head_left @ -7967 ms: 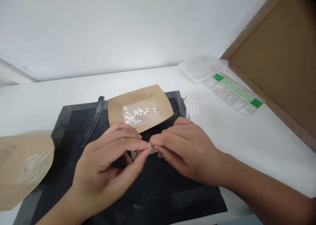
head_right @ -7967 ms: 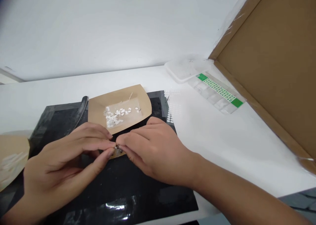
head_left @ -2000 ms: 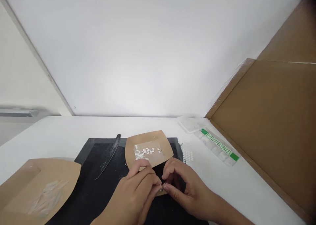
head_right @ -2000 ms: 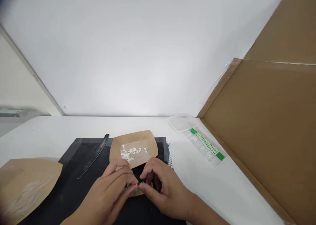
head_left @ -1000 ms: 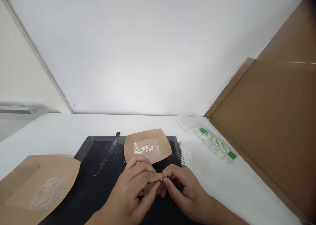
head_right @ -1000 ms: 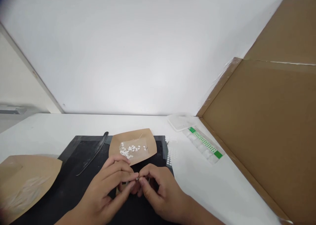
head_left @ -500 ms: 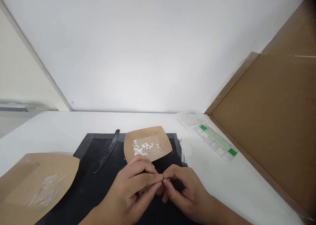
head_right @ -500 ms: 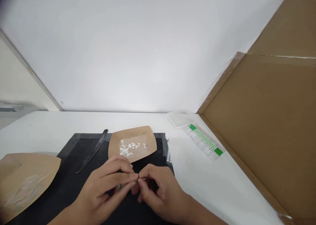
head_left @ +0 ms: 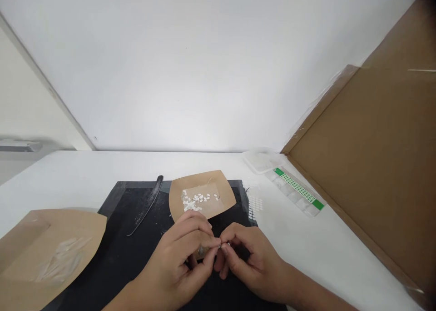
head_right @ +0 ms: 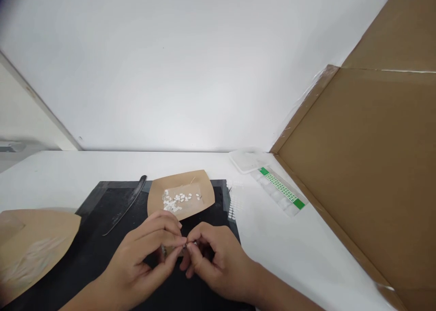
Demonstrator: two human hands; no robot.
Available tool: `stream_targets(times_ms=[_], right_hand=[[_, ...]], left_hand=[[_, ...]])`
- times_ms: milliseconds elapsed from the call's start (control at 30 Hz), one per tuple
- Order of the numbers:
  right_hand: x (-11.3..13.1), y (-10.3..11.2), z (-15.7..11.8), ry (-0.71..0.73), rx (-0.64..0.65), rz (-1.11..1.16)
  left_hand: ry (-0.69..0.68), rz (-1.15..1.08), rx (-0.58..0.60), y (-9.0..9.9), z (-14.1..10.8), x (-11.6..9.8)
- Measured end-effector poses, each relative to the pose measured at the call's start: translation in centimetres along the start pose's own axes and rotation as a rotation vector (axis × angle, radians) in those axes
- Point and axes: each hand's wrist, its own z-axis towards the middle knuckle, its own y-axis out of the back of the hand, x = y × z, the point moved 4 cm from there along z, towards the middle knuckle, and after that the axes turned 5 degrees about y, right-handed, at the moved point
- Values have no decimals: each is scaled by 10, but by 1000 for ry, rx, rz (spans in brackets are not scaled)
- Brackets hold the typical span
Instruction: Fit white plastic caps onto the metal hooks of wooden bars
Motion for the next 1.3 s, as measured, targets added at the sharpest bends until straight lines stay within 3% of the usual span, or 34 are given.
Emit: stream_targets(times_ms=[333,767,1067,1300], right_hand=[[-2,-1,1,-10,8,8],[-6,-7,-1,-187,33,90],[-10,-11,-3,-290,19,243],[-12,-11,-5,-288,12,265]], left_hand=[[-10,92,25,-1,-1,0],[-67,233,-83,-4,3,-10],[-68,223,-111,-3,6,-7],[-64,193,-109,-3,8,-8]])
